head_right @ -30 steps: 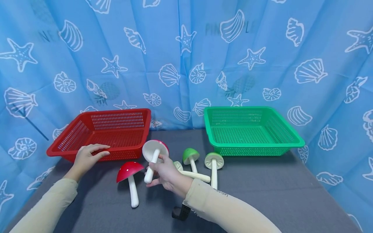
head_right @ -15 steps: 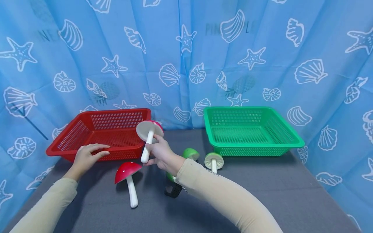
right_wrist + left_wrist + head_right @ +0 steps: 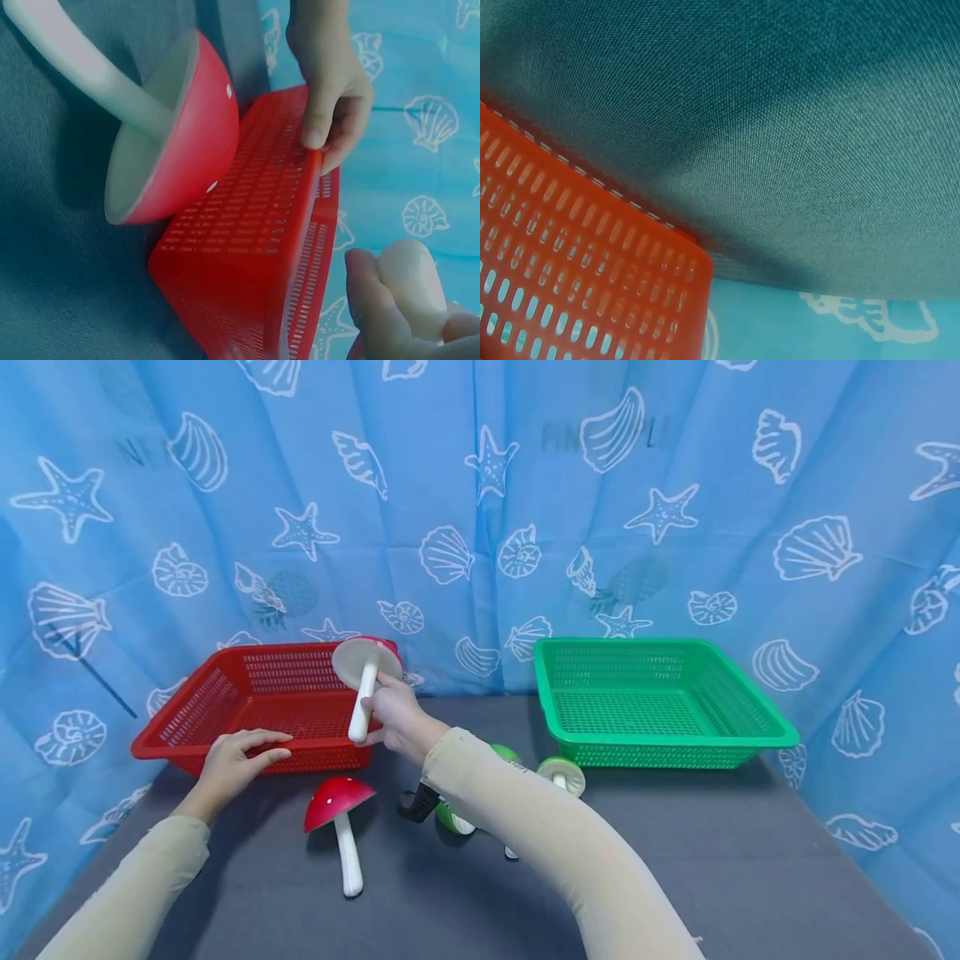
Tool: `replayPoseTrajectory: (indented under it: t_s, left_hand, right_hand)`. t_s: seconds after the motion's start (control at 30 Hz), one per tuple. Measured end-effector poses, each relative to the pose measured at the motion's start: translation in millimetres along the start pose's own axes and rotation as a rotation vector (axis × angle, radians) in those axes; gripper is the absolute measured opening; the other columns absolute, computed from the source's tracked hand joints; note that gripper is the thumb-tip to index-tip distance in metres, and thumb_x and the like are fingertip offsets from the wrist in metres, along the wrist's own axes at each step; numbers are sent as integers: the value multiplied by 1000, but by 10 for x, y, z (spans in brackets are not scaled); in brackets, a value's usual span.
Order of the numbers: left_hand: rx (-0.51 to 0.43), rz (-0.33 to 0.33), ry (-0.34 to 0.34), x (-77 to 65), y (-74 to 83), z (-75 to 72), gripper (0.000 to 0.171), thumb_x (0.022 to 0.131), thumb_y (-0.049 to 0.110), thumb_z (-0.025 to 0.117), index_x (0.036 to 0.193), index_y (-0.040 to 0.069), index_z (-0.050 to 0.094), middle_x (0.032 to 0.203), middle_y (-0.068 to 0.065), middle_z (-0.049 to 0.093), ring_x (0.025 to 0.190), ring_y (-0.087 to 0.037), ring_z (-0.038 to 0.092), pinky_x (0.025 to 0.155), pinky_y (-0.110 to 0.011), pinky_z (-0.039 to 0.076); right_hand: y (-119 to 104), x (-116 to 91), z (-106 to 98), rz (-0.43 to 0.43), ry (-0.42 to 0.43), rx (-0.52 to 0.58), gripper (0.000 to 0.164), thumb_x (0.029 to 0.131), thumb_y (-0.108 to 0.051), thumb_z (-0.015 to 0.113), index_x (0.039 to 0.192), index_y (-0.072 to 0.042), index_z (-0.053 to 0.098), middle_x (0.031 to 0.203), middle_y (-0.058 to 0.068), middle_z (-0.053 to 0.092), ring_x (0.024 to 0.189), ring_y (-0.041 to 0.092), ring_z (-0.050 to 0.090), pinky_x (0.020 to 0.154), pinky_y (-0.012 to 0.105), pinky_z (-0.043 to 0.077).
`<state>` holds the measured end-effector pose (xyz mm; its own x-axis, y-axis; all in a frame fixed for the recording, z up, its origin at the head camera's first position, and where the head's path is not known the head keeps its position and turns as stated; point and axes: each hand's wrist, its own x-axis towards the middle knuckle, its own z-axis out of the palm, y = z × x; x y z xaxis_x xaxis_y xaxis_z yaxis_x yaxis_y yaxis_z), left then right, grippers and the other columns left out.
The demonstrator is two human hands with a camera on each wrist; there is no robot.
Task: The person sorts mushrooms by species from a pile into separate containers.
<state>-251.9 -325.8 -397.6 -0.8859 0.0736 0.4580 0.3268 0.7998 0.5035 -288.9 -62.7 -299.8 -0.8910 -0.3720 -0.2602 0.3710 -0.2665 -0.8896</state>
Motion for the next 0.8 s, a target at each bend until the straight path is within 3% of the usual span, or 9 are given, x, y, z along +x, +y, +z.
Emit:
replayPoseTrajectory:
  t_s: [0.3,0.6,0.8]
  left_hand:
    - [-3,-15,-14,10,-1,2,38,83,22,78,117,7,70,113,-17,69,103,-35,57,94,-60,37]
    - [7,-5,-3,14,2,5,37,83,21,78,116,7,71,110,-16,69,99,-34,59,94,-58,36]
    - [4,-31,-27,26,25,-7,40,84,25,77,118,8,70,114,-16,68,102,-34,57,97,-59,34]
  right_hand:
    - [14,257,109,-7,29,-50,67,95,11,43,154,-17,28,156,19,20,140,44,24,99,68,32]
    - [84,473,155,-19,54,-168,56,98,2,49,150,-14,38,149,17,39,133,37,40,95,59,45]
    - [93,441,118,-53,4,-264,51,100,-7,52,149,-9,39,148,14,42,133,32,42,104,53,38]
